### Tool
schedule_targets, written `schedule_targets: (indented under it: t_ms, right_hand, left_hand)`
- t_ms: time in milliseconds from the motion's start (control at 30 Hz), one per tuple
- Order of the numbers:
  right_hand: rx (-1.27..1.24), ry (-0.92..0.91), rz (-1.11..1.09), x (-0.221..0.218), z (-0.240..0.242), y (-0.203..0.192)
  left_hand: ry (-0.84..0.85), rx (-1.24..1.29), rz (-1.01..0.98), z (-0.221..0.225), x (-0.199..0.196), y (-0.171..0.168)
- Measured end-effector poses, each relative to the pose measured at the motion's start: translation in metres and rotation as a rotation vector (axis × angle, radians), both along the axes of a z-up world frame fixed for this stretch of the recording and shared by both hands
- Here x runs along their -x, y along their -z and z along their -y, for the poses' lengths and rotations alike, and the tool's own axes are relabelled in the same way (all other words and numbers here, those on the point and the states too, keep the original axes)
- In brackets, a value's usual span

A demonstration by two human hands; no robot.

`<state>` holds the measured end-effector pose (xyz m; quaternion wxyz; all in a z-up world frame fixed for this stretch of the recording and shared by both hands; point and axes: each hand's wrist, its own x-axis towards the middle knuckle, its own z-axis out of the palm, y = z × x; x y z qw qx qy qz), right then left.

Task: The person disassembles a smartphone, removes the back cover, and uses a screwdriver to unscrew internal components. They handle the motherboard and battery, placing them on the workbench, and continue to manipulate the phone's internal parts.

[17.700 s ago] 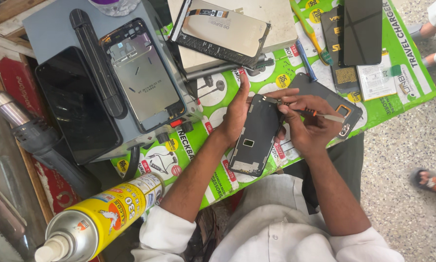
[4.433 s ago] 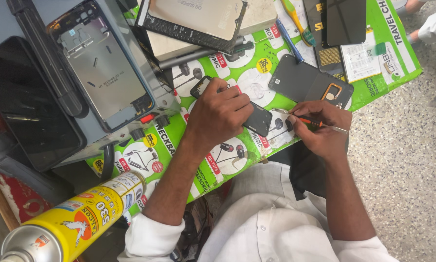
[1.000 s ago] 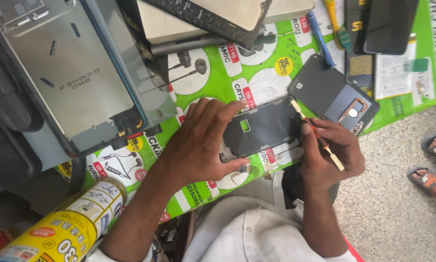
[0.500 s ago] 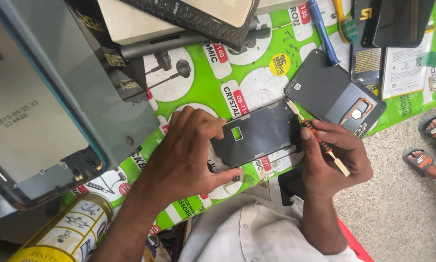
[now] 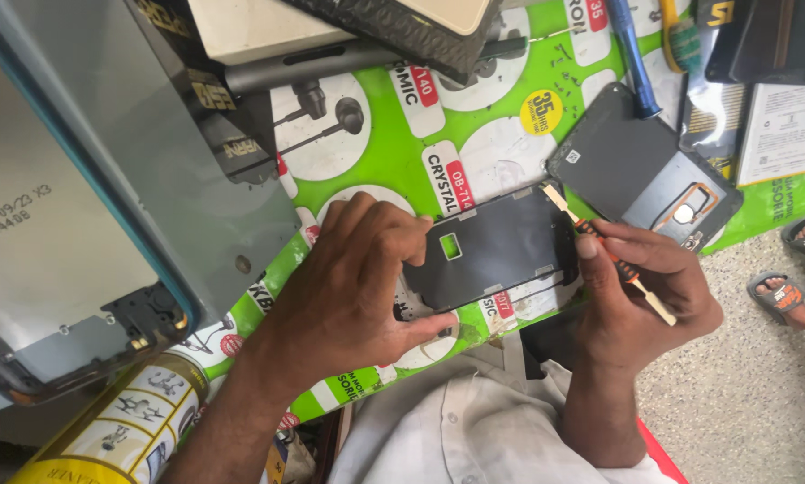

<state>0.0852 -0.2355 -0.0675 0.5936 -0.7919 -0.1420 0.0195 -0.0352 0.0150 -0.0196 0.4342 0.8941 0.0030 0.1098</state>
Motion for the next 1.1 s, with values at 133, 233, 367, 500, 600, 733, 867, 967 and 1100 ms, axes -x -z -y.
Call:
schedule_targets:
  t_ms: [133,233,367,500,600,733,867,967,1100]
  right_hand:
    - [0.034,-0.083,-0.043,-0.004,0.001,-0.008]
    - [0.08,-0.112,-0.03,-0.003,0.001,-0.01]
    - [0.031,-0.041,0.014,-0.004,-0.008,-0.008]
    - [-0.01,0.054,0.043,0.0,-0.018,-0.01]
    - [0.05,-0.032,0.064,0.009,-0.022,-0.015]
    - [0.117,-0.121,0.112,0.022,-0.024,-0.017]
    - [0.077,-0.018,0.039,0.017,-0.026,-0.02]
    - [0.065,-0.011,0.032,0.024,-0.029,-0.021]
    - [0.119,-0.088,0.13,0.03,-0.032,-0.019]
  left_hand:
    - [0.007,0.028,-0.028,-0.001,0.0,-0.001]
    - [0.006,0.032,-0.028,-0.001,0.0,-0.001]
    - [0.008,0.023,-0.042,-0.001,0.0,-0.002]
    - [0.009,0.022,-0.065,0.0,0.001,-0.003]
    - [-0.002,0.022,-0.046,0.001,0.001,-0.005]
    - [-0.014,0.034,-0.061,0.001,0.0,-0.004]
    - [-0.016,0.037,-0.047,0.001,0.001,-0.004]
    - [-0.012,0.04,-0.044,0.001,0.001,-0.004]
    - [-0.016,0.033,-0.032,0.001,0.002,-0.007]
